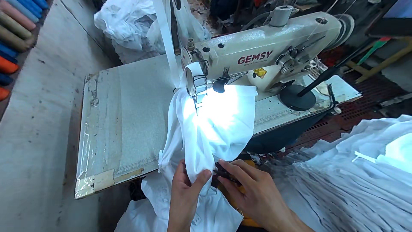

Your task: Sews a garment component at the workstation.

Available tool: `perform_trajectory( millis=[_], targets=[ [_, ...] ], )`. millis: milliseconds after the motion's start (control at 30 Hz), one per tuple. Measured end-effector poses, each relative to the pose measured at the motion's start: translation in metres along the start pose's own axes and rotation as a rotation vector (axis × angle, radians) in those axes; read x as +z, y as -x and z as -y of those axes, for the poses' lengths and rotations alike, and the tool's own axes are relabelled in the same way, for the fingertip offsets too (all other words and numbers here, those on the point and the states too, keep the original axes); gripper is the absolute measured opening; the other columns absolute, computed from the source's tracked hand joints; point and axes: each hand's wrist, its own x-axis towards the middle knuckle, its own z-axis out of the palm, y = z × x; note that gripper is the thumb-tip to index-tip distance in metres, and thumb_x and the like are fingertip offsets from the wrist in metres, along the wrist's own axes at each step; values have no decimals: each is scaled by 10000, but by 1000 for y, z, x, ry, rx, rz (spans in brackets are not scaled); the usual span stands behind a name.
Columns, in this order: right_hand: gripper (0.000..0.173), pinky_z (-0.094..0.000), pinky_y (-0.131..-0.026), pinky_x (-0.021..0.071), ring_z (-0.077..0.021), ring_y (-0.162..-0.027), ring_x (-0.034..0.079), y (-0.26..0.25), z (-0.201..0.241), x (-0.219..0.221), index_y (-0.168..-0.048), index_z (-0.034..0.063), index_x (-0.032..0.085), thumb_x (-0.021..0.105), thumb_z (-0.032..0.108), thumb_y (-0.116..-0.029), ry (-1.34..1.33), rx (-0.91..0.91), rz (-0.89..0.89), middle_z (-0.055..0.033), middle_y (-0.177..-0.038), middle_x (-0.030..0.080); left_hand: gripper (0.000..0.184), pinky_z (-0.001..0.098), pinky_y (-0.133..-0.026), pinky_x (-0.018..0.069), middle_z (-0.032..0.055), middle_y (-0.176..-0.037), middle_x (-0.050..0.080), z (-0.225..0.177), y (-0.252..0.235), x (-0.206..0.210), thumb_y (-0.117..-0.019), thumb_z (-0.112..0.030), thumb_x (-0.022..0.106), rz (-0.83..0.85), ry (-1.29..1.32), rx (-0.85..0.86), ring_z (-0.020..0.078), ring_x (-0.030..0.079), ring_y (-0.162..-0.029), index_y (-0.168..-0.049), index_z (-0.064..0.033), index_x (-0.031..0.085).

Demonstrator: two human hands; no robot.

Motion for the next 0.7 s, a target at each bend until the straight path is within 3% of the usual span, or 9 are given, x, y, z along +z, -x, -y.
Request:
perform_trajectory(
  millis=[233, 367, 433, 600, 700],
  targets=[
    [308, -233, -587, 518, -114, -750, 659, -1, 1, -1, -1244, 126, 721, 606, 311, -1027, 81, -43, -25, -41, -937, 712, 524, 324, -853, 626, 120, -1059, 724, 2, 0, 3, -861, -16, 749, 1, -58, 12, 173, 732, -957, -1305, 67, 485],
    [362, -119, -685, 516, -13, -804, 611, -3, 5, -4, -1325, 85, 622, 665, 264, -1013, -189, -2, -197, -52, -1007, 656, 517, 329, -818, 641, 119, -1053, 730, 5, 0, 5, -867, -17, 751, 15, -118, 2, 177, 742, -936, -1309, 57, 493],
    [373, -95, -672, 493, 20, -784, 579, -6, 2, -9, -1323, 64, 624, 667, 265, -1011, -238, 35, -215, -42, -986, 637, 529, 334, -822, 638, 125, -1062, 728, 8, 0, 3, -870, -23, 751, 11, -104, 0, 181, 740, -936, -1322, 62, 490],
    [337, -196, -585, 530, -40, -720, 624, -3, -6, -5, -1270, 132, 696, 654, 331, -1002, -127, 67, 0, -24, -972, 685, 549, 322, -835, 632, 121, -1065, 725, 5, 0, 2, -853, -38, 759, -28, -100, 1, 176, 735, -954, -1319, 60, 487],
    [324, -213, -562, 517, -63, -703, 621, 3, -3, 2, -1259, 142, 707, 646, 329, -1002, -57, 28, 13, -20, -950, 689, 533, 325, -829, 632, 127, -1057, 723, 5, 1, 2, -859, -38, 755, -31, -103, 16, 180, 734, -947, -1308, 65, 487]
  ],
)
